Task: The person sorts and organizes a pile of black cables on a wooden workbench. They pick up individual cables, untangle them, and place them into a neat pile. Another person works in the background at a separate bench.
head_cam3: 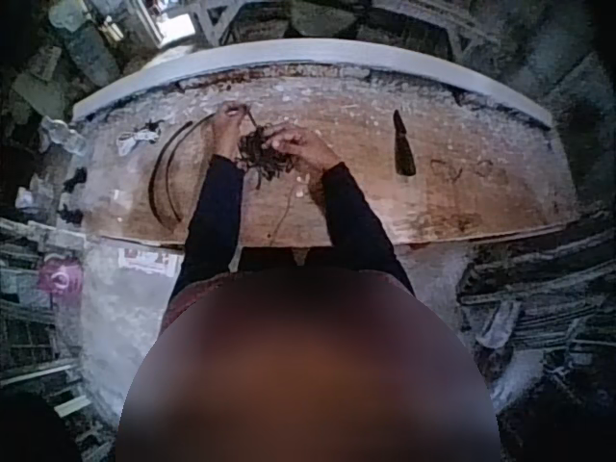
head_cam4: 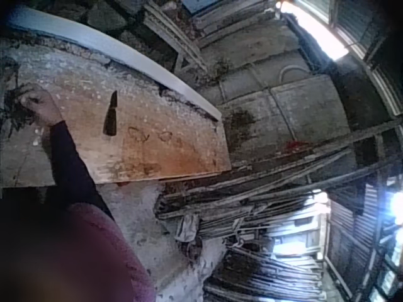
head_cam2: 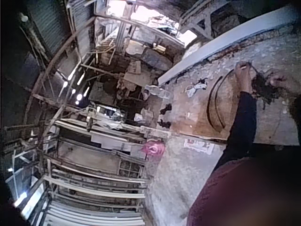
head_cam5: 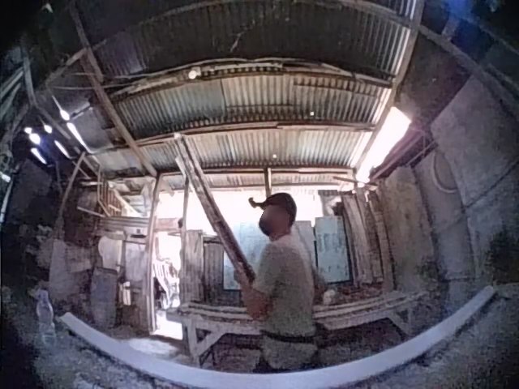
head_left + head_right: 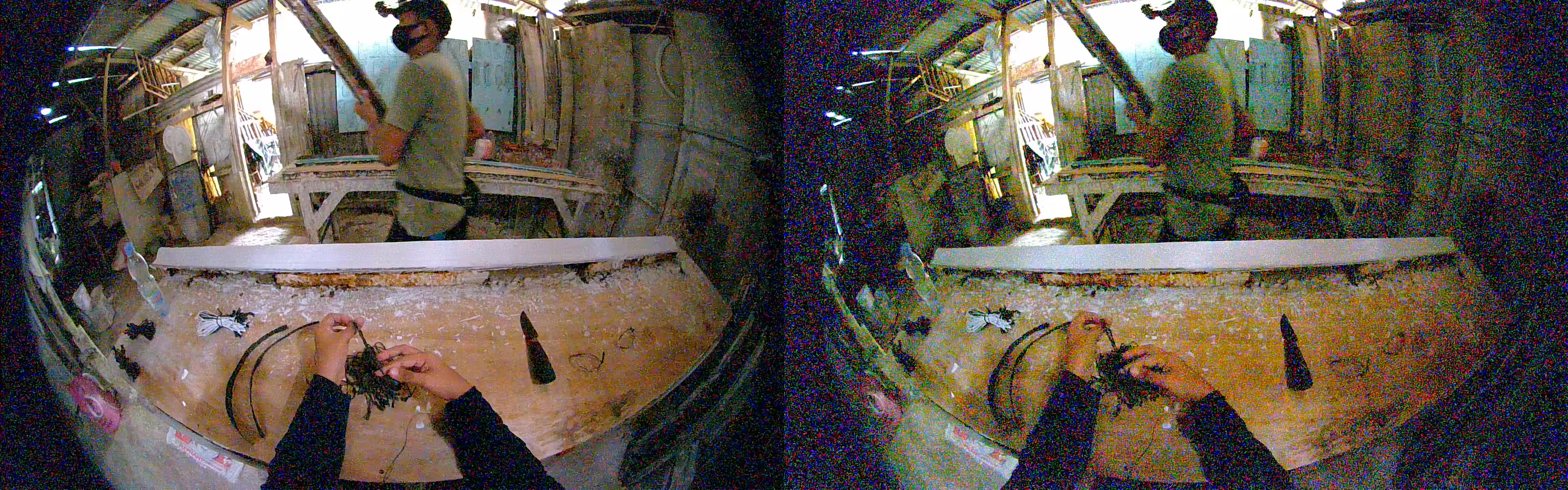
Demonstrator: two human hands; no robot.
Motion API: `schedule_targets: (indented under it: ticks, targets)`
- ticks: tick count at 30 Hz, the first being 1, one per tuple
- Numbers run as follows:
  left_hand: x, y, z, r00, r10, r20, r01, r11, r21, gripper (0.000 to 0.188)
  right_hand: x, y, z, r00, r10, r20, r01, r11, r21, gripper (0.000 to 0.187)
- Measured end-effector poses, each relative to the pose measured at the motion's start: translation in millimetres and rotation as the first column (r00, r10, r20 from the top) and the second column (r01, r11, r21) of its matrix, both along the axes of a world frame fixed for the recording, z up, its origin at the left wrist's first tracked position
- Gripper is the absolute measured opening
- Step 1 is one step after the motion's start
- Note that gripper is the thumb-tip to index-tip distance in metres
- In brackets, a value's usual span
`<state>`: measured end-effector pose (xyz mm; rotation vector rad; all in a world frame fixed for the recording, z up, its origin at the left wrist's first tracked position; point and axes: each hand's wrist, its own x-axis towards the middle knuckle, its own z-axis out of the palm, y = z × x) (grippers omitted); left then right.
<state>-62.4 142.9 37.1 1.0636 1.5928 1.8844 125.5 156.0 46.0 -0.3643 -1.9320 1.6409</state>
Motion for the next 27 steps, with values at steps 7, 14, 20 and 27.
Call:
schedule_targets:
  ticks: [7,14,20,27]
  targets:
    - [9.2,-11.5,15.4,0.997,-0.043,0.069,0.051,0.992,-0.114,0.024,-0.2,4.6,-6.7,0.999,0.035,-0.031,-0.034,0.999,0.037,0.016]
    - [0.5,6.7,-5.6,0.989,0.039,-0.141,-0.035,0.999,0.036,0.02,-0.7,6.2,-7.1,0.998,-0.04,-0.043,0.045,0.992,0.114,0.012]
    - [-0.5,9.2,-9.4,0.997,0.016,-0.079,-0.014,0.999,0.033,0.017,1.3,2.0,-0.1,0.991,-0.099,-0.089,0.099,0.995,-0.01,0.006]
    - [3.9,8.1,-10.4,0.972,-0.01,-0.235,0.01,1.0,-0.001,0.01,2.4,-7.4,13.0,0.961,-0.248,-0.12,0.241,0.968,-0.069,0.009]
